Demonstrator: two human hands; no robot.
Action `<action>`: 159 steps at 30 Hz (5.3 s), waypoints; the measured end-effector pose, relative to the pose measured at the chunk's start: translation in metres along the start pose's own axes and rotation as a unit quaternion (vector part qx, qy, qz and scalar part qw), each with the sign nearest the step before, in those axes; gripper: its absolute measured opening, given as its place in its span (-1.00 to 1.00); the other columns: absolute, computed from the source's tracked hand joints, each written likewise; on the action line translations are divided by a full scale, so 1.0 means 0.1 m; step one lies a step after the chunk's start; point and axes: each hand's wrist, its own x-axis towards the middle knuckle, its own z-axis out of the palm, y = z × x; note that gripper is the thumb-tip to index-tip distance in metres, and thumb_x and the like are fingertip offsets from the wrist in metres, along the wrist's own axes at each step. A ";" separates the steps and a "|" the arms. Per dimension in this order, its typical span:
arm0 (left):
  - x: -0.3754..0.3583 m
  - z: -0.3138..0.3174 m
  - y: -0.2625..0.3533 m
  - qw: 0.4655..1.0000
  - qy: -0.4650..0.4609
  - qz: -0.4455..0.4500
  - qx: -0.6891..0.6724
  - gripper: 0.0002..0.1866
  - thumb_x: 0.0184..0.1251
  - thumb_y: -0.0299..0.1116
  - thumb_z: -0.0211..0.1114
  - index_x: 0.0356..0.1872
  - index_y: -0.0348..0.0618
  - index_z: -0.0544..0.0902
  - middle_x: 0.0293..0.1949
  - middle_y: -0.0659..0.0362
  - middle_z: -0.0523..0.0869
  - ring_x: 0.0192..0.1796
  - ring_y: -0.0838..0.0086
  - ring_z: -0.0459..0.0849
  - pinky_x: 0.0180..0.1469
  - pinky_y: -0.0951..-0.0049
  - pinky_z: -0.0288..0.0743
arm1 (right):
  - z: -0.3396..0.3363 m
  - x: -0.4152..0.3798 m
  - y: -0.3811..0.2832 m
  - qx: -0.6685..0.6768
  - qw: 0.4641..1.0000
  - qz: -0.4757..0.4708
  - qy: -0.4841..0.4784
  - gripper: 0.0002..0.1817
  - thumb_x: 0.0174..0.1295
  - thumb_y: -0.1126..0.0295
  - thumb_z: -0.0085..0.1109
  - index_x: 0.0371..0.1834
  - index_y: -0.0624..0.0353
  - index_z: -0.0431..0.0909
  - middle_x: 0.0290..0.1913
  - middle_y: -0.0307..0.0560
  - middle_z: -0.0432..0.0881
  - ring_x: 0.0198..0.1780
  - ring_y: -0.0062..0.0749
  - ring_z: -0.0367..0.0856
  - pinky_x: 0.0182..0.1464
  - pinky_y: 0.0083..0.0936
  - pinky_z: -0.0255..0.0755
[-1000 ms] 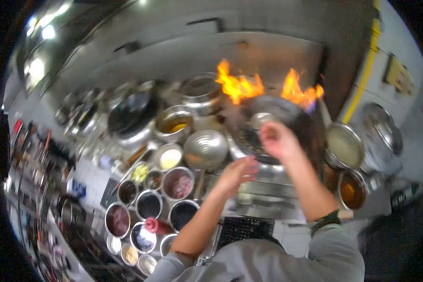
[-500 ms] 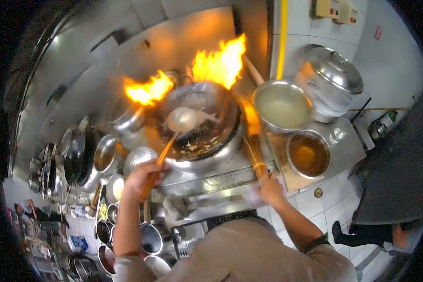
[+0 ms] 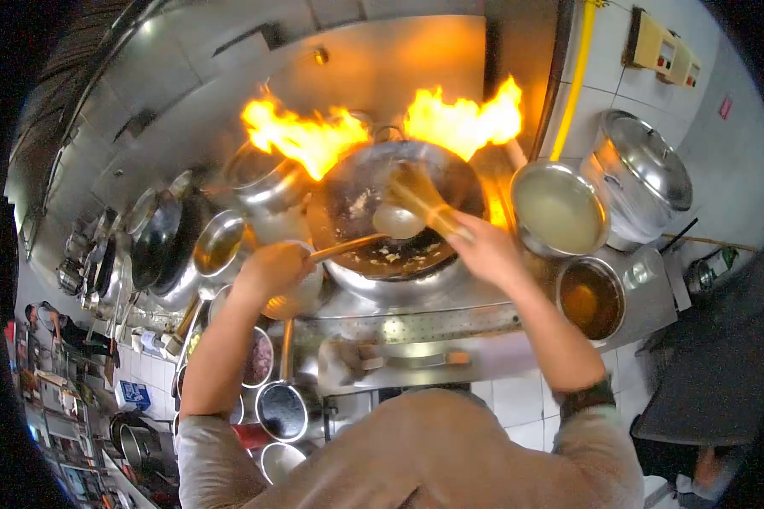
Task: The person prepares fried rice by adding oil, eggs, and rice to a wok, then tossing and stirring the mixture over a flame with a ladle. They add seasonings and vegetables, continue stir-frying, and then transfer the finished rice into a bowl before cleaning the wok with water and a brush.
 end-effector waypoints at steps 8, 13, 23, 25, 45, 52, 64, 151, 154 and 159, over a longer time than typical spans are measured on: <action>-0.04 -0.25 0.09 0.992 0.108 -0.035 0.060 -0.74 0.32 -0.21 0.21 -0.15 -0.07 0.77 -0.14 0.04 0.79 -0.09 0.15 0.78 -0.10 0.15 0.65 | 0.42 0.83 -0.68 -0.335 0.914 0.051 -0.223 -0.72 0.20 0.39 0.07 -0.11 0.22 0.69 -0.17 0.17 0.75 -0.12 0.05 0.76 -0.06 -0.07 0.61; 0.06 -0.45 0.20 0.990 0.061 -0.038 0.124 -0.72 0.31 -0.26 0.15 -0.11 -0.01 0.78 -0.11 0.11 0.81 -0.06 0.20 0.79 -0.09 0.17 0.68 | 0.37 0.80 -0.56 -0.303 0.918 0.041 -0.253 -0.71 0.26 0.26 0.06 -0.12 0.14 0.69 -0.18 0.22 0.74 -0.08 0.09 0.73 -0.05 -0.05 0.60; -0.08 -0.43 0.13 0.929 0.305 -0.012 0.212 -0.83 0.22 -0.38 0.18 -0.35 -0.09 0.75 -0.31 0.06 0.80 -0.27 0.20 0.81 -0.28 0.25 0.64 | -0.48 0.91 -0.46 -0.314 0.921 0.097 -0.210 -0.63 0.27 0.20 0.13 0.06 0.10 0.68 -0.02 0.19 0.71 0.02 0.09 0.70 0.11 -0.09 0.54; -0.15 -0.05 -0.17 0.926 0.318 -0.049 0.199 -0.83 0.27 -0.38 0.16 -0.29 -0.15 0.71 -0.25 -0.03 0.79 -0.23 0.14 0.80 -0.23 0.17 0.66 | -0.70 0.79 -0.28 -0.234 0.962 0.086 -0.110 -0.56 0.30 0.16 0.15 0.17 0.12 0.61 0.06 0.21 0.68 0.10 0.06 0.66 0.16 -0.12 0.51; -0.41 1.18 -0.06 0.923 0.204 -0.187 -0.268 -0.68 0.22 -0.25 0.41 -0.18 -0.32 0.67 -0.32 -0.21 0.71 -0.26 -0.09 0.71 -0.14 0.04 0.53 | -0.58 0.91 0.73 0.309 0.888 0.285 -0.187 -0.50 0.45 0.15 0.08 0.40 0.05 0.39 -0.35 -0.10 0.67 -0.59 -0.55 0.54 -0.71 -0.59 0.37; -0.37 0.45 0.86 0.266 -0.224 -0.013 -0.938 -0.81 0.57 -0.26 0.12 -0.32 -0.01 0.42 -0.59 0.44 0.29 -0.67 0.78 0.24 -0.62 0.66 0.21 | -0.52 0.41 0.40 0.318 0.905 0.242 -0.146 -0.52 0.43 0.17 0.10 0.35 0.09 0.48 -0.34 -0.10 0.66 -0.62 -0.58 0.52 -0.68 -0.61 0.36; -0.09 0.02 2.46 0.606 -0.060 -0.049 -0.792 -0.87 0.43 -0.42 0.22 -0.12 -0.13 0.46 -0.54 0.36 0.41 -0.62 0.63 0.35 -0.58 0.53 0.33 | -1.50 -0.36 0.45 0.279 0.901 0.330 0.046 -0.45 0.38 0.09 0.17 0.37 0.02 0.38 -0.32 -0.10 0.61 -0.52 -0.56 0.53 -0.55 -0.56 0.42; -1.45 0.78 1.21 0.896 0.324 -0.152 -0.262 -0.85 0.17 -0.49 0.41 -0.23 -0.22 0.71 -0.30 -0.01 0.74 -0.25 0.10 0.72 -0.19 0.26 0.54 | 0.79 1.72 0.85 -0.172 0.952 -0.147 -0.205 -0.60 0.15 0.02 0.21 0.08 -0.28 0.65 -0.22 0.00 0.77 -0.20 -0.03 0.75 -0.09 -0.10 0.61; -1.92 1.08 1.09 0.846 0.344 -0.247 -0.324 -0.89 0.21 -0.51 0.38 -0.25 -0.24 0.71 -0.30 -0.01 0.75 -0.23 0.14 0.73 -0.11 0.27 0.55 | 0.40 1.95 0.83 -0.266 0.935 -0.060 -0.228 -0.60 0.14 -0.04 0.26 0.01 -0.22 0.71 -0.19 -0.10 0.77 -0.14 -0.11 0.74 -0.05 -0.16 0.60; -1.58 1.07 1.20 0.853 0.320 -0.228 -0.344 -0.90 0.25 -0.47 0.37 -0.26 -0.28 0.70 -0.30 -0.02 0.75 -0.24 0.14 0.74 -0.14 0.27 0.56 | 1.36 1.95 1.00 -0.026 0.990 -0.051 -0.131 -0.57 0.15 0.00 0.29 0.01 -0.06 0.70 -0.22 -0.01 0.77 -0.19 -0.12 0.75 -0.10 -0.23 0.59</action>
